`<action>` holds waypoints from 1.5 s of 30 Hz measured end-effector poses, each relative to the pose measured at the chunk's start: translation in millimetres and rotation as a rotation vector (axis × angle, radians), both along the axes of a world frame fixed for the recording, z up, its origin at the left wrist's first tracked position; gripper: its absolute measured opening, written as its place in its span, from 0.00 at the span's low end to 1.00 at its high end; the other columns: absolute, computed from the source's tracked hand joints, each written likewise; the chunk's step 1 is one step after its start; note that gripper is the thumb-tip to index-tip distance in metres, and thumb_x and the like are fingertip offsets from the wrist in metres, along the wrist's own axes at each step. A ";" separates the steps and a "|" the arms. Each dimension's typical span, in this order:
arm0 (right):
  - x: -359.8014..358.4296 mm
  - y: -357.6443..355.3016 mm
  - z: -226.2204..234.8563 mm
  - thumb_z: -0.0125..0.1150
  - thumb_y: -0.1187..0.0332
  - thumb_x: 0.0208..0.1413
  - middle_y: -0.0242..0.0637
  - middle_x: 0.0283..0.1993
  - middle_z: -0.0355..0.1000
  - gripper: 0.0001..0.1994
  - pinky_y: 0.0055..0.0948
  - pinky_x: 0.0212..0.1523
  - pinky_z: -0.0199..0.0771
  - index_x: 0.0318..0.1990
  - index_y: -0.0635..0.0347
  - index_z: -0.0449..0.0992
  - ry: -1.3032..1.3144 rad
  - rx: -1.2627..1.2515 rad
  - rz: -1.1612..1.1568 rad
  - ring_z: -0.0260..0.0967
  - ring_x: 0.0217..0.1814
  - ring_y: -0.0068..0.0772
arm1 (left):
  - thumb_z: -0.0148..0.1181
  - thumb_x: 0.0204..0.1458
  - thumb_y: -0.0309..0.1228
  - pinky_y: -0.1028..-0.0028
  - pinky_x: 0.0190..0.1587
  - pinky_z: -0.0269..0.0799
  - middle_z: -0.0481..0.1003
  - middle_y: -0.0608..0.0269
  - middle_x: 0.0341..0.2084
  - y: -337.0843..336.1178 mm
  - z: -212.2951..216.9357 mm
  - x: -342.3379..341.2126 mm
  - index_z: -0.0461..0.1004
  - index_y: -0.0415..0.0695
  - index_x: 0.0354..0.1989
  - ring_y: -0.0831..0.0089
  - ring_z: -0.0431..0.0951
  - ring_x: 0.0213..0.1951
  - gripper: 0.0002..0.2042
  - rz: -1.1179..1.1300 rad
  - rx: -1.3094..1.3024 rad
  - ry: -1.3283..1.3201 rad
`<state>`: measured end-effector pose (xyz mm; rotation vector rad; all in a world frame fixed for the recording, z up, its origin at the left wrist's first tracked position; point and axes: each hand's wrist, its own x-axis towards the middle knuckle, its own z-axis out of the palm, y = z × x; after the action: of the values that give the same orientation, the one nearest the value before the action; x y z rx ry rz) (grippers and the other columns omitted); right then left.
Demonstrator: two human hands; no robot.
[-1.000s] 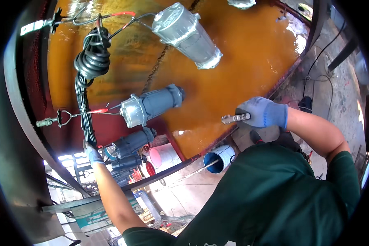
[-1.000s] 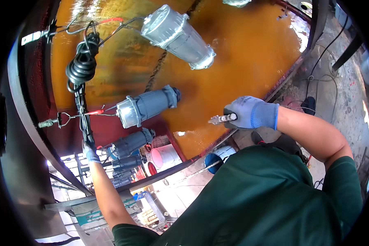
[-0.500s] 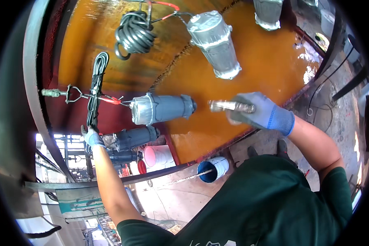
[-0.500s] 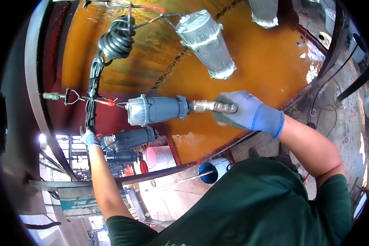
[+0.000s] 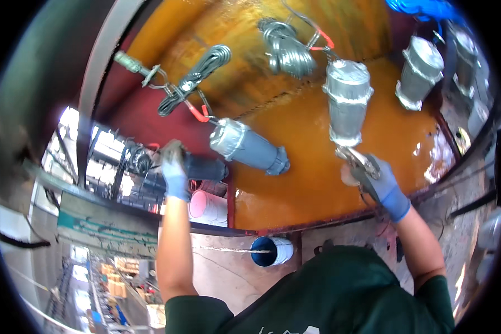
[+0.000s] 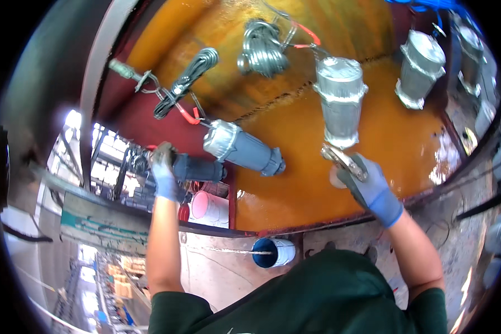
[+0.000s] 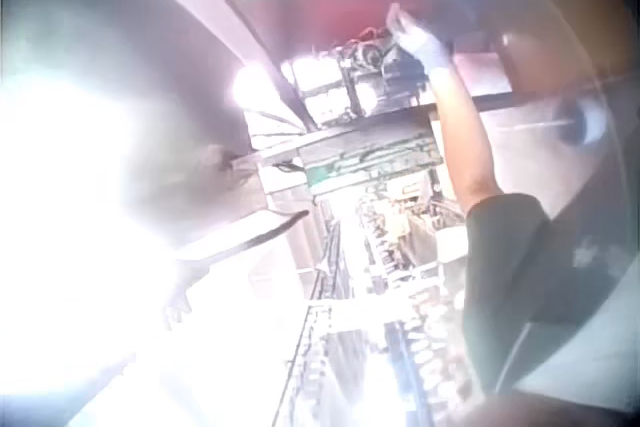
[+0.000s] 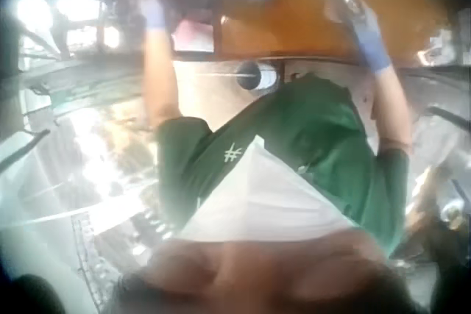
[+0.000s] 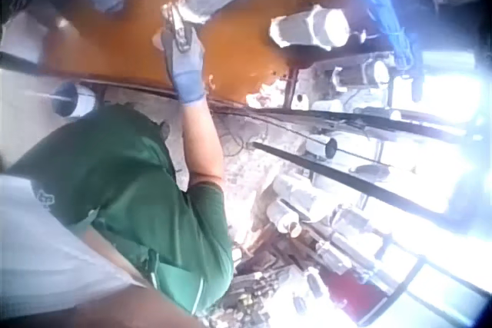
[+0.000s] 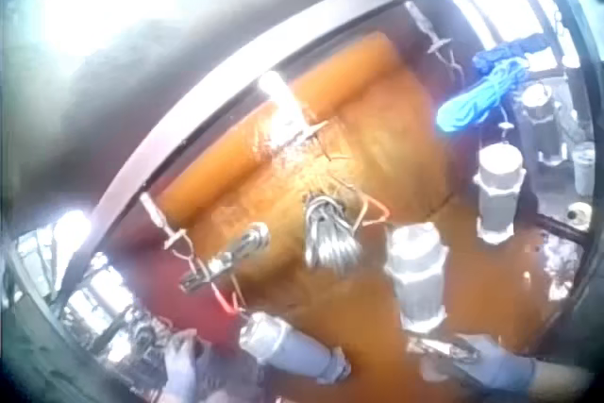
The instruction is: The person spray paints hanging cylindrical parts with a spray gun while turning them by hand, presses buttons on a control panel, and spray paints additional hanging parts.
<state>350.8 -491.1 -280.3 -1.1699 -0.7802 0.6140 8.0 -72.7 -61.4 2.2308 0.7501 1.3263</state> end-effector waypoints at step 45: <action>-165.2 33.3 -132.2 0.62 0.59 0.70 0.38 0.44 0.79 0.20 0.30 0.33 0.76 0.65 0.56 0.77 -0.046 -0.376 -0.106 0.76 0.35 0.29 | 0.51 0.60 0.18 0.68 0.68 0.68 0.66 0.59 0.73 -24.1 -35.8 -549.7 0.58 0.44 0.80 0.66 0.72 0.66 0.35 0.602 0.274 -0.753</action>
<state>185.6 -457.9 -412.4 -1.5645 -0.6516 0.6645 -541.7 -96.8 -97.2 1.4789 1.0040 2.4728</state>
